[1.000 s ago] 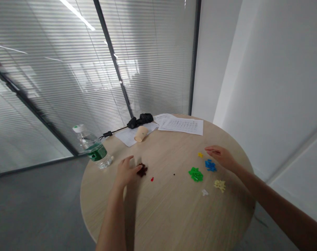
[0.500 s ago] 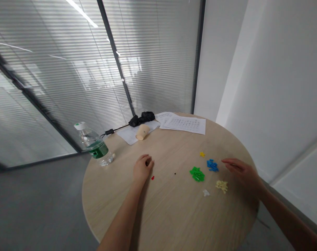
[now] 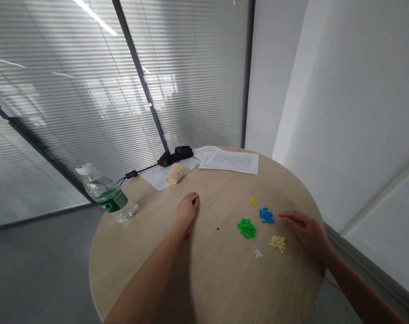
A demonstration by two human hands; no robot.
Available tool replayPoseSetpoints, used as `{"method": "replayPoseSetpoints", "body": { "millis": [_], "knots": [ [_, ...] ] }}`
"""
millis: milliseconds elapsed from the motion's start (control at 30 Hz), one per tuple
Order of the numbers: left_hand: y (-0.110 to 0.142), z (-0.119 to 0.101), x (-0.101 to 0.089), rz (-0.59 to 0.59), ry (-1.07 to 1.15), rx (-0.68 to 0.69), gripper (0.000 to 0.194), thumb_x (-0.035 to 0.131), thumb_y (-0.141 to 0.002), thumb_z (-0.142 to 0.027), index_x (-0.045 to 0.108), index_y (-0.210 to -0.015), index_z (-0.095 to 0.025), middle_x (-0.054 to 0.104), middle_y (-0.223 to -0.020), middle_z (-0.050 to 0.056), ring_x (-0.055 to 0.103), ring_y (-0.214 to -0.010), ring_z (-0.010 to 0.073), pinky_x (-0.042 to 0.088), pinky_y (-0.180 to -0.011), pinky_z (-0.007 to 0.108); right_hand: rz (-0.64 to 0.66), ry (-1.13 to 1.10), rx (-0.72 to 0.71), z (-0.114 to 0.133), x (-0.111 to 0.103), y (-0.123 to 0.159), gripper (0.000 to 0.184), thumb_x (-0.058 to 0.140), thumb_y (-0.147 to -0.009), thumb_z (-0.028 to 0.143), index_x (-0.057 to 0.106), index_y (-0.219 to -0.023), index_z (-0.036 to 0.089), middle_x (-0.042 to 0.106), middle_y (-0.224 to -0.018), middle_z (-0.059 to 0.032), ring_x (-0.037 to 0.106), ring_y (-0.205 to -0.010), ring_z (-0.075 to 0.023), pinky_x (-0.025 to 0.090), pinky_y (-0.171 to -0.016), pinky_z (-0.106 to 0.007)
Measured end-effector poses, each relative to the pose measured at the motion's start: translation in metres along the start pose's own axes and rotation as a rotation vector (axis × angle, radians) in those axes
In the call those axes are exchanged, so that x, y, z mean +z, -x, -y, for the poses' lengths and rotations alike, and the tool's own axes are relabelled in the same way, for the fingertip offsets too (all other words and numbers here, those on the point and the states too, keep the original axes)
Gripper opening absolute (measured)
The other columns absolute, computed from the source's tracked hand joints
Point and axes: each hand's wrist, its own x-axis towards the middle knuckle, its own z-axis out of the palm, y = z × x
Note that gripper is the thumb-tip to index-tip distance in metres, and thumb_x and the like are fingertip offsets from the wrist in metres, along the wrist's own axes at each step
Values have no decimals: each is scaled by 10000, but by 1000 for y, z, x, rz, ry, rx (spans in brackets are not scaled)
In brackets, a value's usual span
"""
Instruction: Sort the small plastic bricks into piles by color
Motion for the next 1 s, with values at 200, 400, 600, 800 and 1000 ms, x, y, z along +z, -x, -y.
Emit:
{"method": "replayPoseSetpoints", "body": {
  "millis": [200, 400, 600, 800, 1000],
  "knots": [
    [-30, -28, 24, 25, 36, 55, 286, 453, -856, -138, 704, -988, -174, 624, -1204, 87, 585, -1091, 206, 402, -996, 331, 11, -16, -5, 3, 2, -1, 279, 549, -732, 442, 709, -766, 216, 726, -849, -81, 670, -829, -265, 553, -731, -365],
    [-46, -60, 54, 36, 129, 133, 220, 528, -819, -137, 719, -925, -165, 672, -1096, 86, 619, -998, 206, 450, -934, 336, -6, -38, 12, 2, 4, -2, 270, 543, -748, 421, 707, -772, 208, 722, -843, -85, 663, -831, -267, 539, -725, -365],
    [-44, -90, 71, 113, 229, 303, 125, 603, -768, -123, 716, -793, -167, 696, -919, 46, 618, -900, 166, 460, -877, 296, 5, -46, 26, 2, 5, -1, 267, 544, -756, 413, 705, -775, 201, 719, -858, -81, 654, -842, -257, 511, -768, -363],
    [-37, -108, 77, 169, 304, 410, 100, 622, -743, -96, 699, -737, -160, 678, -841, 30, 607, -840, 149, 456, -817, 262, 23, -51, 37, 3, 6, -1, 253, 540, -769, 397, 700, -779, 201, 717, -869, -83, 644, -849, -256, 488, -784, -365],
    [-32, -117, 82, 229, 353, 457, 70, 660, -704, -99, 693, -712, -160, 675, -800, 17, 604, -796, 143, 449, -786, 256, 28, -56, 41, 3, 6, -2, 254, 544, -755, 399, 700, -758, 198, 716, -824, -81, 649, -814, -258, 489, -769, -368]
  ]
}}
